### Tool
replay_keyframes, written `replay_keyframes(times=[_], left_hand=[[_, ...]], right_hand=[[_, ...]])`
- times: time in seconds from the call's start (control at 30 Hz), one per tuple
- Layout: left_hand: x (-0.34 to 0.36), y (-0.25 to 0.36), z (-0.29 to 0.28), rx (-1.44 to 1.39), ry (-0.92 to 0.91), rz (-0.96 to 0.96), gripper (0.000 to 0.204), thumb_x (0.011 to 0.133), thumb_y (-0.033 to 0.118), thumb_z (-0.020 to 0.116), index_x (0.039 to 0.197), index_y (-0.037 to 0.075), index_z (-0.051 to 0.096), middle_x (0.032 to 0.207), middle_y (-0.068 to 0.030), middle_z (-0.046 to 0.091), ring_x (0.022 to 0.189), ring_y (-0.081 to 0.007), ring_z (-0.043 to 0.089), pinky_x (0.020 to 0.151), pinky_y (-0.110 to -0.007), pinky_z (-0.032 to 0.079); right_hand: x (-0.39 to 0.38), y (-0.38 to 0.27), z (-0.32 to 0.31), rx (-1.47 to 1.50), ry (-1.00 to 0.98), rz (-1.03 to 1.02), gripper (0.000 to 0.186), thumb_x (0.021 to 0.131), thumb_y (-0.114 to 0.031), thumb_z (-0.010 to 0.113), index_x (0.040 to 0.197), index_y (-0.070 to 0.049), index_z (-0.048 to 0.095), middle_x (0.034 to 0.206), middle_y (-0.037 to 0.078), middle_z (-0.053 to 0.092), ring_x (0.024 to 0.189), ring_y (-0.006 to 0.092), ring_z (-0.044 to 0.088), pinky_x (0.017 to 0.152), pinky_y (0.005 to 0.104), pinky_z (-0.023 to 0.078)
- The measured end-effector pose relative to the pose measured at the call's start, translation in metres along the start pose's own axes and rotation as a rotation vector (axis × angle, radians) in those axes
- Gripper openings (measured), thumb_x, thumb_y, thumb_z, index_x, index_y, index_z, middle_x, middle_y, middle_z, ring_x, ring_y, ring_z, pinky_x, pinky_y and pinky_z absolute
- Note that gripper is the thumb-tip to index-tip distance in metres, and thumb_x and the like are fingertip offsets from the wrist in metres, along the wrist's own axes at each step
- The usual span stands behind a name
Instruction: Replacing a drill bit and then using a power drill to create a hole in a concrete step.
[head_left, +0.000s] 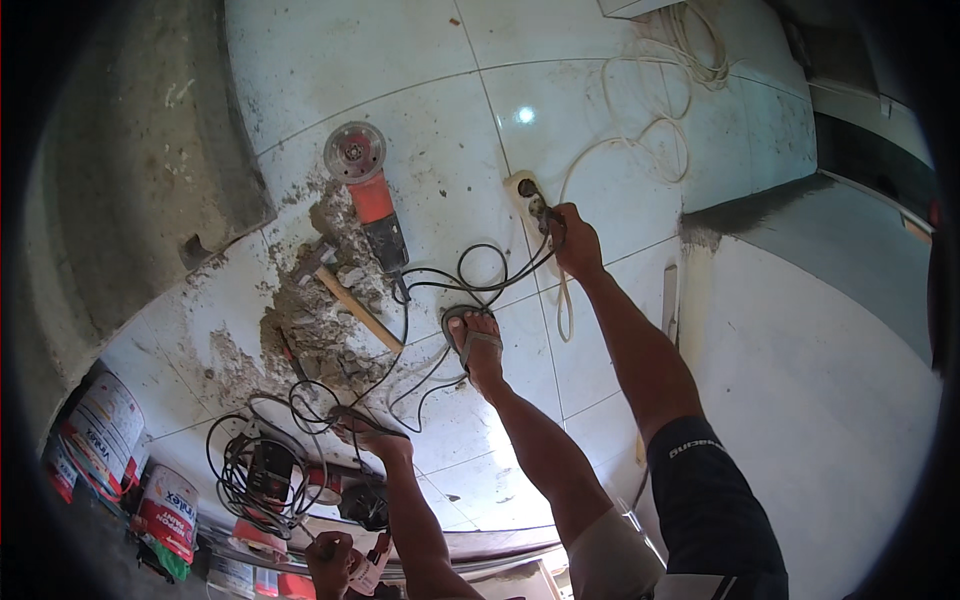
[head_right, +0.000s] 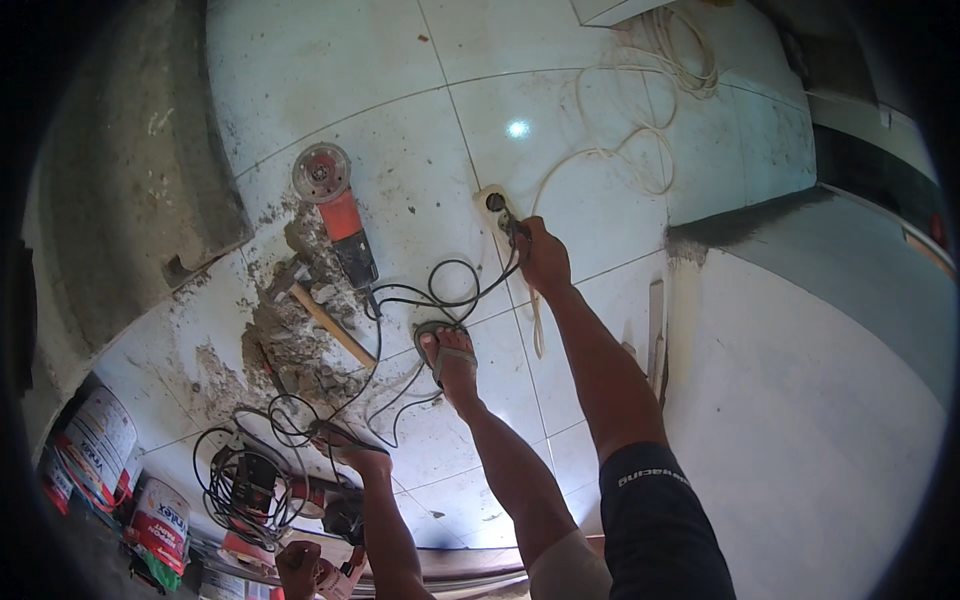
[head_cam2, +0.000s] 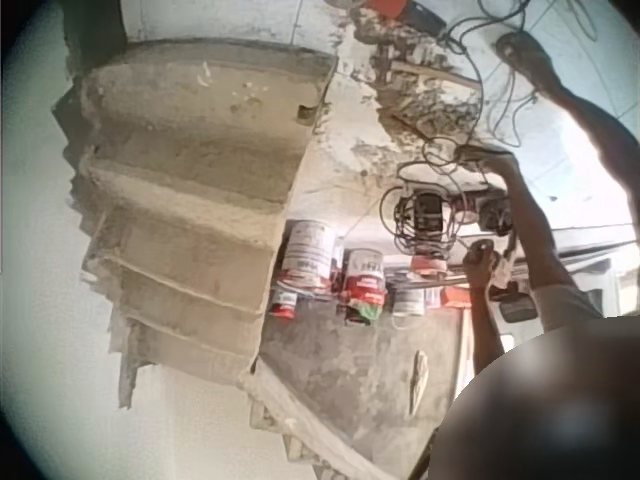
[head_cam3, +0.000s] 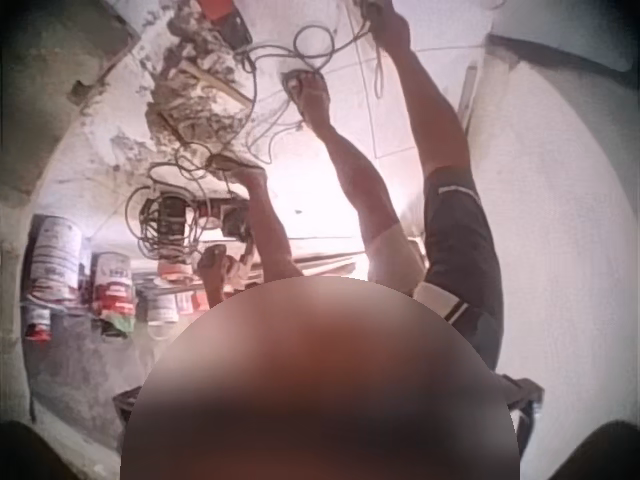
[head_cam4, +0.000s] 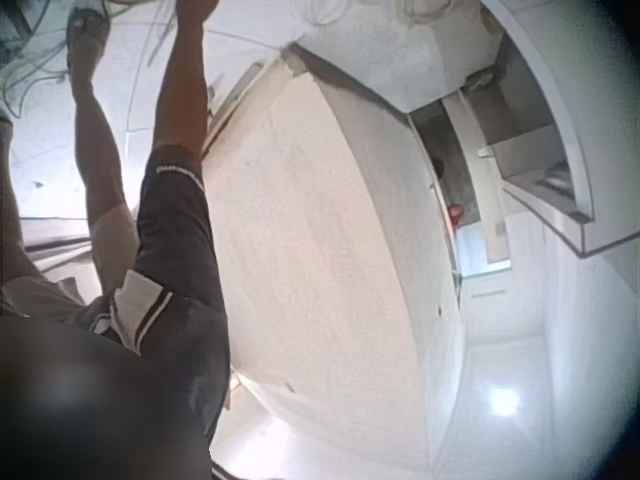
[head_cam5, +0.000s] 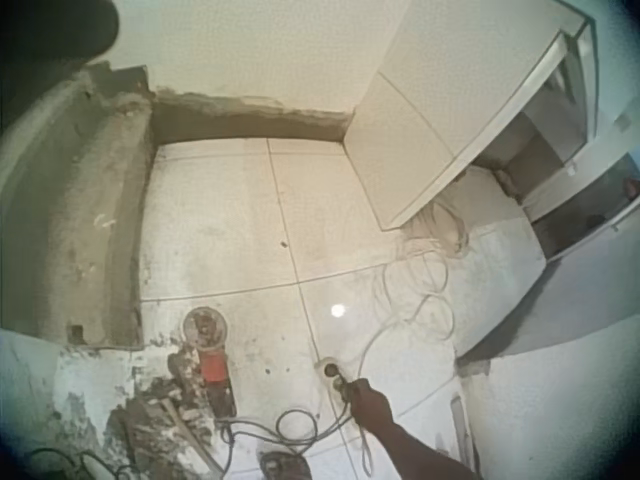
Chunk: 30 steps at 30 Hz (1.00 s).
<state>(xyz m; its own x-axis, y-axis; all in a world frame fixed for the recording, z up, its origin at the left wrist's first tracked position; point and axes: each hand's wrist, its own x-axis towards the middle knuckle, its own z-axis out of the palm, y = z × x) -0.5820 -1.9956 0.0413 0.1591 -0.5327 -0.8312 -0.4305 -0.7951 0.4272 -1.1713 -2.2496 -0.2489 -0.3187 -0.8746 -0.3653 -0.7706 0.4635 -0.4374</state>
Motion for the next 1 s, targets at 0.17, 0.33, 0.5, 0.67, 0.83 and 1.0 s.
replay_keyframes(times=[0.17, 0.33, 0.5, 0.67, 0.83, 1.0], left_hand=[[0.009, 0.017, 0.034, -0.146, -0.041, -0.275, 0.015, 0.092, 0.017, 0.077, 0.094, 0.005, 0.069, 0.060, 0.0016, 0.058, 0.052, -0.0052, 0.052, 0.048, -0.024, 0.041], [0.023, 0.029, 0.021, 0.555, -0.064, 0.601, 0.017, 0.094, 0.022, 0.075, 0.104, 0.008, 0.071, 0.077, -0.0020, 0.066, 0.060, -0.0107, 0.057, 0.051, -0.030, 0.045], [0.011, 0.008, 0.024, 0.161, -0.164, 0.021, 0.031, 0.096, 0.023, 0.072, 0.124, 0.015, 0.062, 0.108, -0.0055, 0.070, 0.076, -0.0233, 0.066, 0.063, -0.042, 0.054], [0.008, 0.095, 0.037, -0.377, 0.115, -0.313, 0.016, 0.091, 0.012, 0.076, 0.087, 0.002, 0.064, 0.061, -0.0010, 0.060, 0.053, -0.0066, 0.056, 0.049, -0.024, 0.045], [0.017, 0.092, 0.073, -0.722, 0.029, -0.197, 0.016, 0.091, 0.010, 0.077, 0.088, 0.006, 0.062, 0.068, -0.0008, 0.060, 0.059, -0.0072, 0.057, 0.049, -0.024, 0.044], [0.006, 0.140, 0.086, -1.025, 0.082, -0.056, 0.019, 0.095, 0.023, 0.073, 0.100, 0.005, 0.068, 0.076, 0.0024, 0.063, 0.068, -0.0029, 0.054, 0.058, -0.023, 0.046]], right_hand=[[0.018, 0.004, 0.020, -0.122, -0.082, 0.017, 0.018, 0.100, -0.024, 0.058, 0.112, -0.011, 0.053, 0.085, 0.019, 0.071, 0.081, 0.0432, 0.069, 0.070, 0.0538, 0.052], [0.019, -0.016, 0.019, -0.362, -0.110, -0.071, 0.015, 0.100, -0.026, 0.058, 0.102, -0.012, 0.052, 0.078, 0.018, 0.069, 0.074, 0.0416, 0.069, 0.066, 0.0554, 0.053], [0.020, -0.007, 0.018, -0.426, -0.012, -0.017, 0.015, 0.099, -0.027, 0.058, 0.100, -0.013, 0.052, 0.077, 0.016, 0.069, 0.072, 0.0411, 0.069, 0.064, 0.0554, 0.053], [0.020, -0.021, 0.061, -0.420, -0.107, -0.081, 0.017, 0.099, -0.027, 0.057, 0.110, -0.014, 0.059, 0.083, 0.013, 0.071, 0.076, 0.0395, 0.070, 0.065, 0.0539, 0.053], [0.079, 0.078, 0.029, -0.563, -0.452, -0.547, 0.043, 0.084, -0.032, 0.078, 0.112, -0.003, 0.064, 0.104, 0.016, 0.072, 0.092, 0.0362, 0.069, 0.082, 0.0445, 0.056], [0.041, 0.017, -0.073, -0.850, -0.496, -0.218, 0.061, 0.093, -0.015, 0.065, 0.148, 0.002, 0.045, 0.147, 0.024, 0.053, 0.135, 0.0391, 0.051, 0.115, 0.0473, 0.040]])
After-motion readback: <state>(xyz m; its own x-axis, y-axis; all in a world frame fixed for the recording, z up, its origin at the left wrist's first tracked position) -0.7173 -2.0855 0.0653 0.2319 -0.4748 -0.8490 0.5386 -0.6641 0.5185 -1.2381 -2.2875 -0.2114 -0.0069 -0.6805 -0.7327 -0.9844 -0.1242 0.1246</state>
